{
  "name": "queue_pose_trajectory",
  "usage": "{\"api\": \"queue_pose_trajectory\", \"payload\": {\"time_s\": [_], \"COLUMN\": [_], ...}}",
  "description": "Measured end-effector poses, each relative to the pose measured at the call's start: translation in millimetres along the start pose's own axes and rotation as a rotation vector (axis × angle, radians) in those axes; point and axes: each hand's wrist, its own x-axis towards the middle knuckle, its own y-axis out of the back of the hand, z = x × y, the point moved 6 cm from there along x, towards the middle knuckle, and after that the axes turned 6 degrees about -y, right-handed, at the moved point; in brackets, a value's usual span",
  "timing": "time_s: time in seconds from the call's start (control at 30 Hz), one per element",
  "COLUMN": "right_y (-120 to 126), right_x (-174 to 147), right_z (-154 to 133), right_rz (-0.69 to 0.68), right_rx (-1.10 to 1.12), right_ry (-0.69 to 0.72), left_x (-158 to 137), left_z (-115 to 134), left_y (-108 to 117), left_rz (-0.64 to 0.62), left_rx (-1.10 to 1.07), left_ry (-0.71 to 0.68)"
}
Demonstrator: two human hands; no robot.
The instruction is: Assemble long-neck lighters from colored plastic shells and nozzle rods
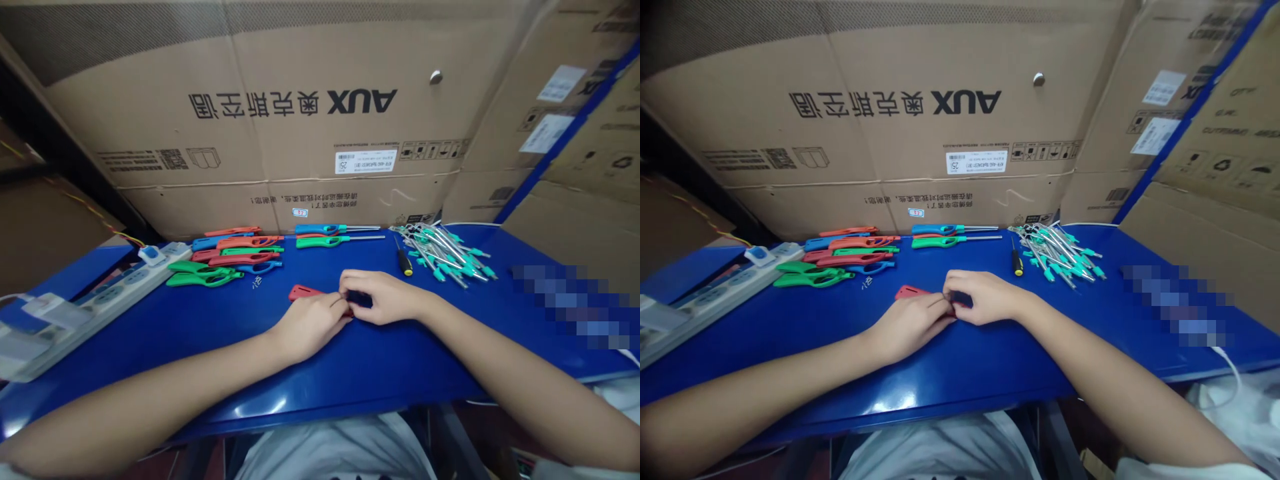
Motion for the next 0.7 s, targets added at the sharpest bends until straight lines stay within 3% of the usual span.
{"api": "queue_pose_trajectory", "payload": {"time_s": [0.17, 0.33, 0.5, 0.7], "right_y": [1.9, 5.9, 9.3, 8.2], "right_x": [-1.4, -3.2, -5.1, -4.4], "right_z": [10.2, 15.7, 20.5, 34.2], "right_rz": [-0.081, -0.132, -0.113, -0.114], "right_rx": [0.062, 0.081, 0.037, -0.030], "right_ry": [-0.011, -0.038, -0.069, -0.156], "left_x": [-11.2, -28.8, -36.6, -33.8], "left_z": [-4.0, -26.8, -57.6, -63.9], "left_y": [11.4, 23.0, 11.6, 8.7], "left_rz": [0.120, 0.256, 0.255, 0.257], "left_rx": [-0.219, -0.122, -0.227, -0.337], "left_ry": [0.026, 0.124, 0.209, 0.243]}}
